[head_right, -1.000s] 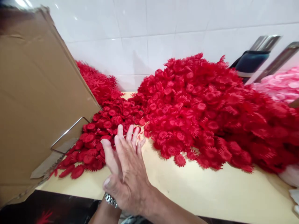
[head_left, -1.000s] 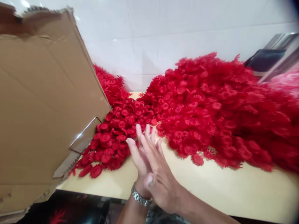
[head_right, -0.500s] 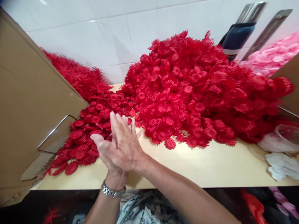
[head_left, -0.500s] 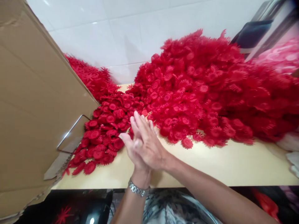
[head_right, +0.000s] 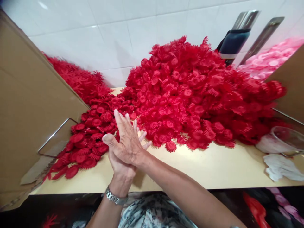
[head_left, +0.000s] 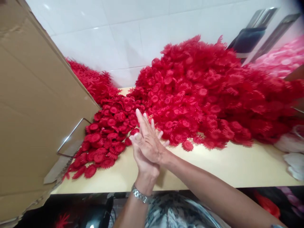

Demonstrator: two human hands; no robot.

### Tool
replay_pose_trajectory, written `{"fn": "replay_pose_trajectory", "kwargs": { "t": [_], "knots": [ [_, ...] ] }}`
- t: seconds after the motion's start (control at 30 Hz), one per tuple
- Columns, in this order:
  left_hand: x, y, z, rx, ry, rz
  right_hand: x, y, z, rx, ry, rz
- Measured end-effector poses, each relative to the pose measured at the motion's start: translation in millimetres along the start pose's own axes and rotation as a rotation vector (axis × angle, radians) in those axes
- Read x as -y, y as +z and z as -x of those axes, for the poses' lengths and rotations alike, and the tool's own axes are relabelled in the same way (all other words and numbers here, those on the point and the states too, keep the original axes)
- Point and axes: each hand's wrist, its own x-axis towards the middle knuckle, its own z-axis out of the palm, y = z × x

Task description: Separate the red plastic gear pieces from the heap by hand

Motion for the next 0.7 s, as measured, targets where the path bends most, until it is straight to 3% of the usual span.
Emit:
{"fn": "replay_pose_trajectory", "kwargs": {
  "t": [0.1,0.2,0.33,0.4,0.47,0.53,0.7],
  "knots": [
    [-3.2,-15.1,-6.6,-0.078,-0.049,0.044,0.3,-3.2,-8.5,-0.066,0.087,-0.166],
    [-8.5,-26.1,-12.0,-0.181,-0.061,0.084,6.1,-13.7,-12.0,-0.091,0.057,-0.227],
    [-14.8,-22.1,-15.4,-0.255,0.023,0.111,3.1,-22.4,-13.6,0.026,-0.069,0.06],
    [-15.2,-16.8,-15.2,-0.226,0.076,0.129,-2.1,-18.9,-10.9,0.125,-0.076,0.245],
    [-14.8,-14.3,-13.9,-0.123,0.099,0.139,-4.1,-11.9,-4.1,0.208,-0.025,0.313],
    [-15.2,-16.7,-12.0,-0.059,0.086,0.122,0.0,-4.3,6.8,0.255,0.018,0.27],
    [-14.9,-27.8,-10.0,-0.075,0.108,0.102,17.2,6.5,24.7,0.275,-0.005,0.094]
  ]
}}
